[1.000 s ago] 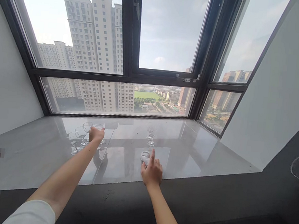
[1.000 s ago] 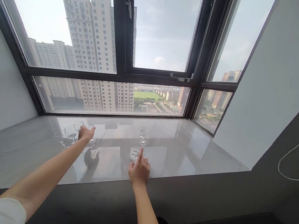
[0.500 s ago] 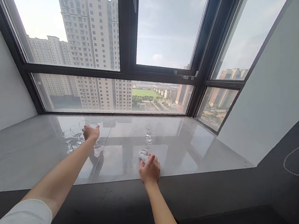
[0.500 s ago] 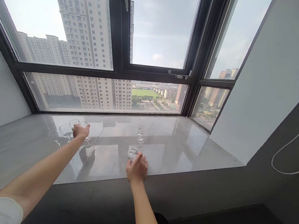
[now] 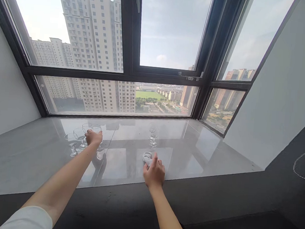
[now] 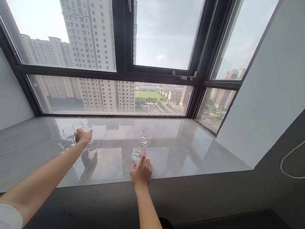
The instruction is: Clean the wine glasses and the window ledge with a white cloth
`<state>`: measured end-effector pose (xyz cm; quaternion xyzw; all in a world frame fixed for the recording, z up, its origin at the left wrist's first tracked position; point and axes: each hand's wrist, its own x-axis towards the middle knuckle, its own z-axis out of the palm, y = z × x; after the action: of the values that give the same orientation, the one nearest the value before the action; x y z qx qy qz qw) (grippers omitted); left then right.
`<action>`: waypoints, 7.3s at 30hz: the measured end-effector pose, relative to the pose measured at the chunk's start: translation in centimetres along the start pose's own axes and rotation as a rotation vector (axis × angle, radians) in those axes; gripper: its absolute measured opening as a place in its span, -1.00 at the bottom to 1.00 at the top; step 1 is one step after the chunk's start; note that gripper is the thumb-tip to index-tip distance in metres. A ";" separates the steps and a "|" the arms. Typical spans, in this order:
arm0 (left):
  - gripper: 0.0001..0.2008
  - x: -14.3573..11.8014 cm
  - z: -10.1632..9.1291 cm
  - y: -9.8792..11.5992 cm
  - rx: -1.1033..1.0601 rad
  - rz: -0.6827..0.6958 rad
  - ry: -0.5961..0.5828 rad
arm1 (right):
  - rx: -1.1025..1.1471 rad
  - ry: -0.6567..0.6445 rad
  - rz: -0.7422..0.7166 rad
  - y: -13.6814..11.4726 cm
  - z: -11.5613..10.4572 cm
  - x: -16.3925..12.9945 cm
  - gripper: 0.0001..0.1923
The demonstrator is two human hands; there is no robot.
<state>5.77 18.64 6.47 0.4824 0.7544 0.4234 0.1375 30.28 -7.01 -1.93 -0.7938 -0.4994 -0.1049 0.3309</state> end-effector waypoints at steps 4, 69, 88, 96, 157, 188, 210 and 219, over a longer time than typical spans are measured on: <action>-0.34 -0.1 -0.3 0.4 -0.006 -0.016 -0.033 | -0.007 -0.022 -0.027 -0.2 -0.5 0.0 -0.22; -0.19 -20.3 9.9 15.3 0.007 0.531 -0.508 | 0.035 -0.007 0.033 -0.4 -0.3 0.1 -0.12; -0.42 -15.6 9.6 12.0 -0.032 0.368 -0.524 | 0.040 -0.012 0.039 -0.5 -0.3 0.1 -0.18; -0.41 -11.3 2.2 5.3 0.023 0.232 -0.348 | 0.042 -0.045 0.020 -0.3 -0.4 0.0 -0.29; 0.01 -3.5 -2.4 -0.3 0.110 0.037 0.050 | -0.015 -0.042 0.029 -0.3 -0.2 -0.1 -0.42; -0.06 -17.0 16.4 17.5 -0.206 0.420 -0.632 | 0.068 0.003 0.037 -0.6 -0.3 0.1 -0.31; -0.44 -11.2 -0.8 1.1 -0.081 0.307 -0.211 | 0.008 -0.041 0.020 -0.2 -0.2 -0.1 -0.42; -0.39 -6.1 -5.2 -3.8 -0.032 0.136 0.008 | -0.013 -0.029 -0.015 0.2 0.3 -0.3 -0.47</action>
<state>3.23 10.19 5.44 0.5286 0.7136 0.4455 0.1132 30.30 -7.11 -2.36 -0.7937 -0.5094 -0.0991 0.3175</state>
